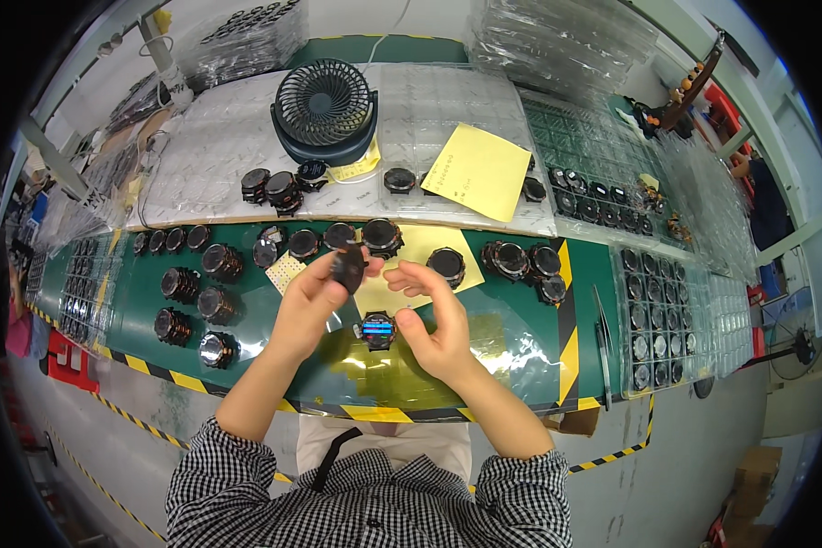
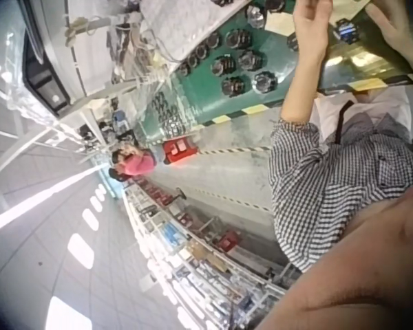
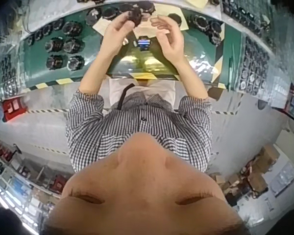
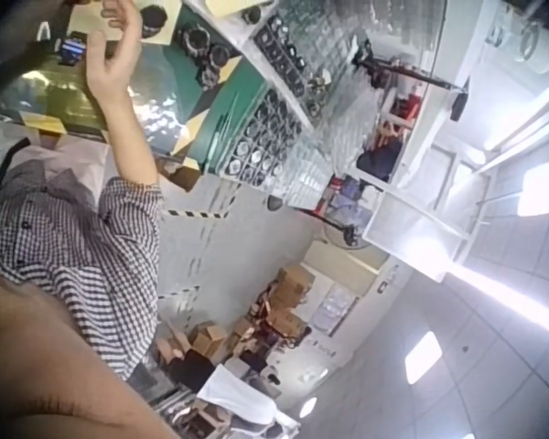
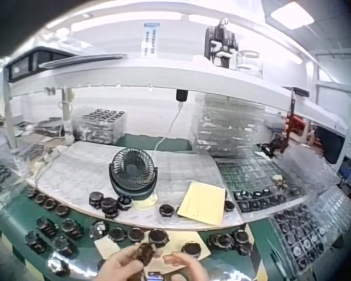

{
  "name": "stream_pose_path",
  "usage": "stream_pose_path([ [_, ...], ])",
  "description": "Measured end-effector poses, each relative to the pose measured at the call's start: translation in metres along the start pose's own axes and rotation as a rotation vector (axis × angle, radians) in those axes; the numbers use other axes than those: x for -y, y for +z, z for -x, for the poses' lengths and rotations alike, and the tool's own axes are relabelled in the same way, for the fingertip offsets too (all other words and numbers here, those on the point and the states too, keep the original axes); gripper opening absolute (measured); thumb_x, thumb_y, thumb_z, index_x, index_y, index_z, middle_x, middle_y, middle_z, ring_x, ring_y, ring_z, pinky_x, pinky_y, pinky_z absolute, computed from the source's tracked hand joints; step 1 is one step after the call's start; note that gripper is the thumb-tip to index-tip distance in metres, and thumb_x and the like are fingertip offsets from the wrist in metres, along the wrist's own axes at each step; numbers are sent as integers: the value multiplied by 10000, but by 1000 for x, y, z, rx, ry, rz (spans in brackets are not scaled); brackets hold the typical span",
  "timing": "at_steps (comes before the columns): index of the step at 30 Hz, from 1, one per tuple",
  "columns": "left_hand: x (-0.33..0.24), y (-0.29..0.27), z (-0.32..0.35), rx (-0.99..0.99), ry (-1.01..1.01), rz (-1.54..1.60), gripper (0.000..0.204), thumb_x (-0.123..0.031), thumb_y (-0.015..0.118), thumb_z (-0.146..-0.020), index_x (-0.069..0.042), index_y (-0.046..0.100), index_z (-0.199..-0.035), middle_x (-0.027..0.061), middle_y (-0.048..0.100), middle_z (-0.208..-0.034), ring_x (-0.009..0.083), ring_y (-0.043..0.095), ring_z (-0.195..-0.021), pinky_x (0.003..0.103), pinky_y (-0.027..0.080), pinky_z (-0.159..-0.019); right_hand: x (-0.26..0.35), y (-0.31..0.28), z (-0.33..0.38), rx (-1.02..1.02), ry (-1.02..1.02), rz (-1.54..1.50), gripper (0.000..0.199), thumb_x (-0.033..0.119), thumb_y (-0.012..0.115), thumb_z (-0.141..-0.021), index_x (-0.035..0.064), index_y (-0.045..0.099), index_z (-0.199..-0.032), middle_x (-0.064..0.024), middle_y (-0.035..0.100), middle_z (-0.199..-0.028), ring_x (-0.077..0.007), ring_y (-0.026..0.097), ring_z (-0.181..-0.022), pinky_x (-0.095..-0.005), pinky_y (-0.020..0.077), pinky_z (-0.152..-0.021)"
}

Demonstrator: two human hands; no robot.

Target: Inspecting and organizing camera lens modules and logging the results on a clipboard.

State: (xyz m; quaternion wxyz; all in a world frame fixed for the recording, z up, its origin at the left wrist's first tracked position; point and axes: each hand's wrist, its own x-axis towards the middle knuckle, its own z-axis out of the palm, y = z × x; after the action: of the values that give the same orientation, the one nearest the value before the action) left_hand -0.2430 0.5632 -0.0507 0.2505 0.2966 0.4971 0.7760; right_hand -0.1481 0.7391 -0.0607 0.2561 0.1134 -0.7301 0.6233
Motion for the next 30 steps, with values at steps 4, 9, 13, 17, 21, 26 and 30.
stream_pose_path([
  [4,5,-4,-2,59,-83,417,703,-599,444,-943,-34,454,-1361,192,548,-1321,273,554,-1187,406,397,-1042,-3,-4,-1,-13,-17,76,451,161,592,-910,-19,468,-1304,-147,614,-1183,-218,582,-1047,-335,437,-901],
  [9,10,-8,-2,67,-138,710,785,-681,350,-923,-29,457,-1347,210,528,-1349,281,560,-1176,411,412,-1033,0,-3,-3,-7,-40,133,391,118,624,-880,-2,523,-1239,-132,615,-1166,-226,581,-1010,-331,439,-871],
  [13,11,-10,-3,101,-127,830,792,-690,319,-926,-30,464,-1339,210,525,-1357,278,566,-1168,411,414,-1034,0,-3,-5,0,-64,173,346,117,630,-877,5,553,-1194,-127,616,-1149,-228,581,-992,-328,441,-853],
  [17,10,-10,-4,103,-114,929,800,-697,292,-927,-26,481,-1319,211,523,-1361,282,579,-1152,423,424,-1024,2,-2,-6,2,-68,184,320,115,632,-875,3,567,-1168,-130,615,-1140,-229,581,-988,-325,446,-843],
  [21,11,-9,-4,75,-101,969,805,-702,278,-928,-26,492,-1310,214,535,-1349,285,588,-1136,443,433,-1009,2,-3,-6,15,-88,209,298,109,640,-872,1,580,-1144,-135,615,-1133,-236,582,-982,-323,452,-828],
  [26,11,-10,-5,70,-108,995,797,-701,276,-930,-34,510,-1297,206,554,-1332,281,592,-1127,443,431,-1008,3,-2,-6,21,-77,217,275,98,643,-870,-5,593,-1121,-140,618,-1118,-253,588,-988,-329,460,-842],
  [30,13,-12,-5,52,-113,1002,796,-705,277,-928,-43,519,-1296,196,568,-1320,273,595,-1122,435,429,-1009,4,-2,-6,23,-77,234,241,79,643,-863,-10,611,-1085,-148,625,-1102,-278,603,-1009,-348,465,-886],
])
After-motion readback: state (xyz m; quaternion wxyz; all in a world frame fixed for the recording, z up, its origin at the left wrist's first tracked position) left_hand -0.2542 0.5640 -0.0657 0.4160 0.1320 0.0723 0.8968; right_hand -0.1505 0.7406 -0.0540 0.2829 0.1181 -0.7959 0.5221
